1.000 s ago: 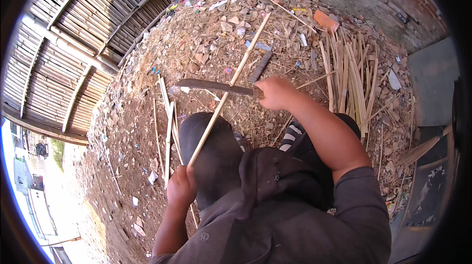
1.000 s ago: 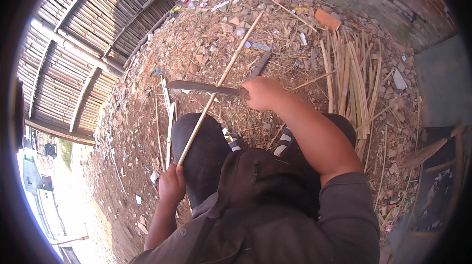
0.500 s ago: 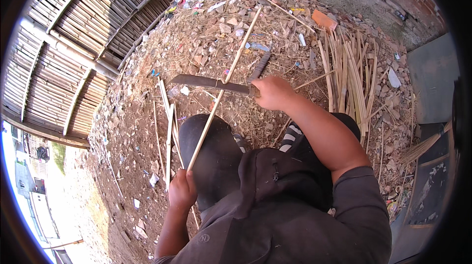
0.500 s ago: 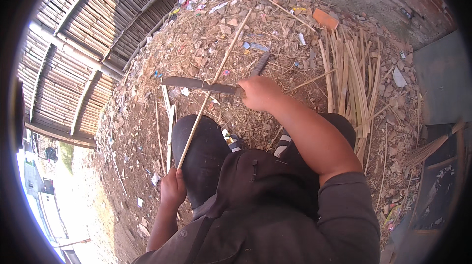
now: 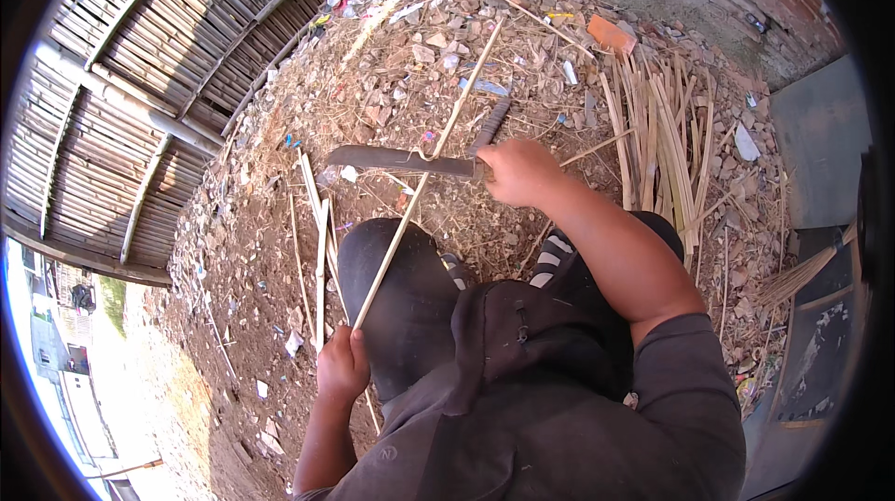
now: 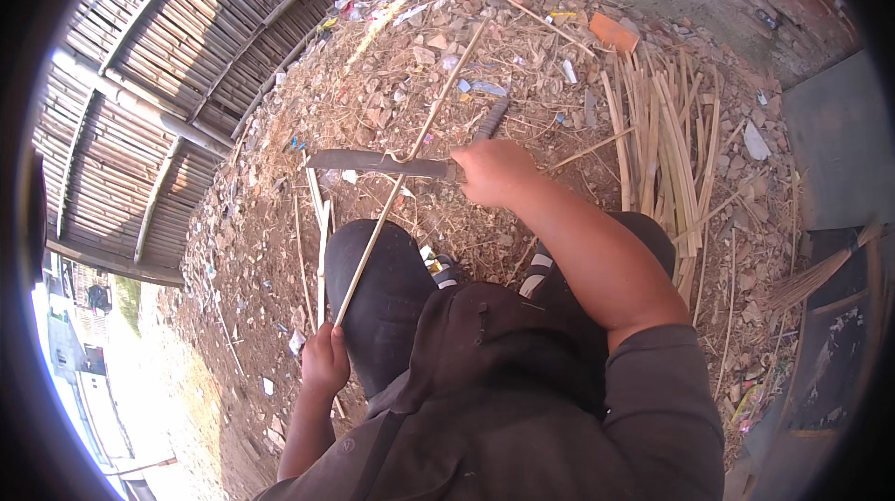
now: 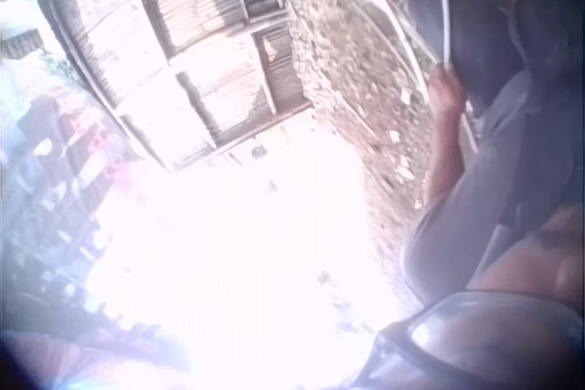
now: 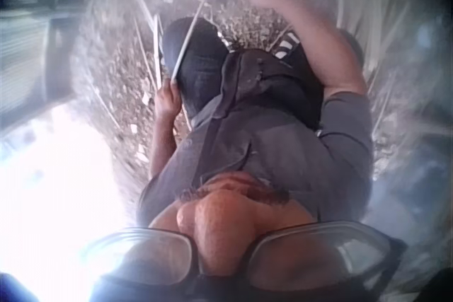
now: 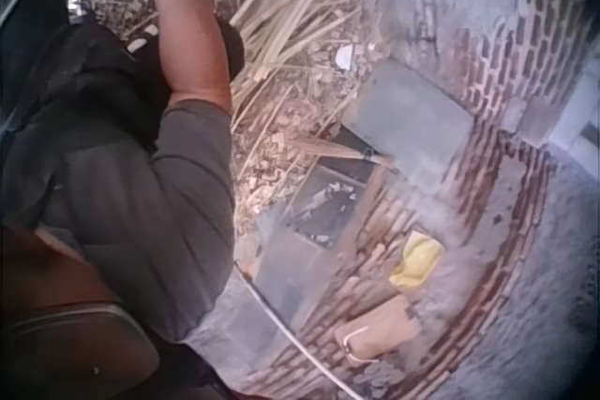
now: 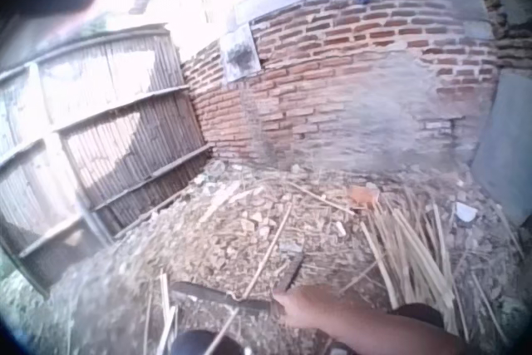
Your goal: The person holds a bamboo strip and scrapes along its edges using a machete.
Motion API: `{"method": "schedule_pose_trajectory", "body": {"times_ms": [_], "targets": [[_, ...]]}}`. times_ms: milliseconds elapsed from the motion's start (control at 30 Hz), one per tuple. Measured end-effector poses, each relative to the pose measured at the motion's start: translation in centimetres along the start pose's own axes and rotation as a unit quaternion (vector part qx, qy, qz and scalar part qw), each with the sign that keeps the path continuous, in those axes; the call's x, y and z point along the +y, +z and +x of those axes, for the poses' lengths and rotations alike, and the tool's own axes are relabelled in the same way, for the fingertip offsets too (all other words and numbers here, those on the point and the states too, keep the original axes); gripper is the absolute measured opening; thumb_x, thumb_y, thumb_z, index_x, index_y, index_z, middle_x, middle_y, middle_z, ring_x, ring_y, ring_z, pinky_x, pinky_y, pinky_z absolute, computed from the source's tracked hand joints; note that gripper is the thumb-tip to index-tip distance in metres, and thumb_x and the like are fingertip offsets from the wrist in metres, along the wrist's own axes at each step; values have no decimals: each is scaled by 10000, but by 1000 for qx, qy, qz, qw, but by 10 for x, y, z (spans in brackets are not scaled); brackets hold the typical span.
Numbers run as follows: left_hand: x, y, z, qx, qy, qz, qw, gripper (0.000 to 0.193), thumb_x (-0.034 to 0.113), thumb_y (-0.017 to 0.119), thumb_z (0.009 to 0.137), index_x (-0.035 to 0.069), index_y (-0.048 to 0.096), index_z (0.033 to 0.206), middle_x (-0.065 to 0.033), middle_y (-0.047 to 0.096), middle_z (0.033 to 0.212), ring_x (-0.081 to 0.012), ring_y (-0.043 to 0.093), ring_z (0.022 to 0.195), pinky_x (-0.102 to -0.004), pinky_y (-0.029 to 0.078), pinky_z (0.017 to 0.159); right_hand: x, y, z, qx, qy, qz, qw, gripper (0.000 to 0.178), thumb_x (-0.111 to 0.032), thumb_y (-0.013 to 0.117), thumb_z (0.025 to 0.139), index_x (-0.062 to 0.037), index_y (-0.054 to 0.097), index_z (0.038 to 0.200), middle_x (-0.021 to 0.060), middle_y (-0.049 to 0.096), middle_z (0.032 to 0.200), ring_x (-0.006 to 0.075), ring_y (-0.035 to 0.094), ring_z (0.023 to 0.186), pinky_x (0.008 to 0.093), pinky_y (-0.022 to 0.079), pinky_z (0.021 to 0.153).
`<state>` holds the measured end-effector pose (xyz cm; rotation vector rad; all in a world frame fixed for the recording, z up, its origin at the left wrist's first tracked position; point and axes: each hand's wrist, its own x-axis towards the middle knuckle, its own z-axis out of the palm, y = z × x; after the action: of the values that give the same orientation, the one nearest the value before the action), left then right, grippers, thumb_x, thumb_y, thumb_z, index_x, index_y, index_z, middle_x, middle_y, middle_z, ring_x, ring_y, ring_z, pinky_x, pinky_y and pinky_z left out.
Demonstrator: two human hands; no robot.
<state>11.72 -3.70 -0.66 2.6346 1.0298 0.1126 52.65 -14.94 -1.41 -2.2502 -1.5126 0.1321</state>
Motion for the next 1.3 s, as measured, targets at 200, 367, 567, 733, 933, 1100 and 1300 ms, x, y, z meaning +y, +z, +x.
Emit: {"method": "schedule_pose_trajectory", "body": {"times_ms": [200,367,567,733,933,1100,1300], "targets": [[6,1,0,18,22,-45,999,287,238,448,1043,29,527,863,-244,593,670,-482,594,646,-562,450,590,-31,12,-12,-36,-202,-106,973,182,-185,695,744,-145,656,917,108,643,691,331,682,708,493,526,645],[-3,-12,1,-15,-1,-13,1000,321,264,432,1051,25,522,858,-248,590,678,-487,592,660,-567,450,595,26,-11,6,-43,19,-47,998,198,-179,689,764,-132,651,952,118,666,736,361,683,751,504,530,662],[-8,1,-5,10,11,-77,997,363,270,420,1058,12,527,825,-245,580,666,-477,591,655,-545,436,590,-10,-1,-2,-9,4,-50,999,198,-197,692,763,-129,649,944,123,671,743,370,685,741,507,531,655],[-11,-1,-4,12,19,-68,997,296,232,453,1043,17,515,849,-243,580,662,-485,577,626,-549,429,563,-29,-2,-3,-47,-149,-118,981,179,-162,696,759,-153,653,933,86,698,786,328,709,755,482,550,659],[-12,-12,-3,-10,8,-37,999,339,278,439,1047,21,515,840,-249,583,648,-491,589,639,-555,434,561,25,-4,4,0,42,-60,997,214,-197,710,748,-120,638,934,127,678,752,362,690,753,497,547,677],[-17,-2,-14,4,13,-68,998,349,276,425,1052,16,509,833,-252,571,638,-497,581,631,-557,425,559,0,-15,-1,23,20,-24,999,274,-216,713,770,-122,650,1019,151,684,776,372,689,768,501,549,679],[-19,0,-15,-11,9,-97,995,368,274,411,1062,6,510,830,-247,574,655,-481,583,640,-527,427,568,2,-14,-3,-4,43,2,999,331,-259,738,763,-68,651,1019,170,680,779,382,685,783,492,540,682]]}}
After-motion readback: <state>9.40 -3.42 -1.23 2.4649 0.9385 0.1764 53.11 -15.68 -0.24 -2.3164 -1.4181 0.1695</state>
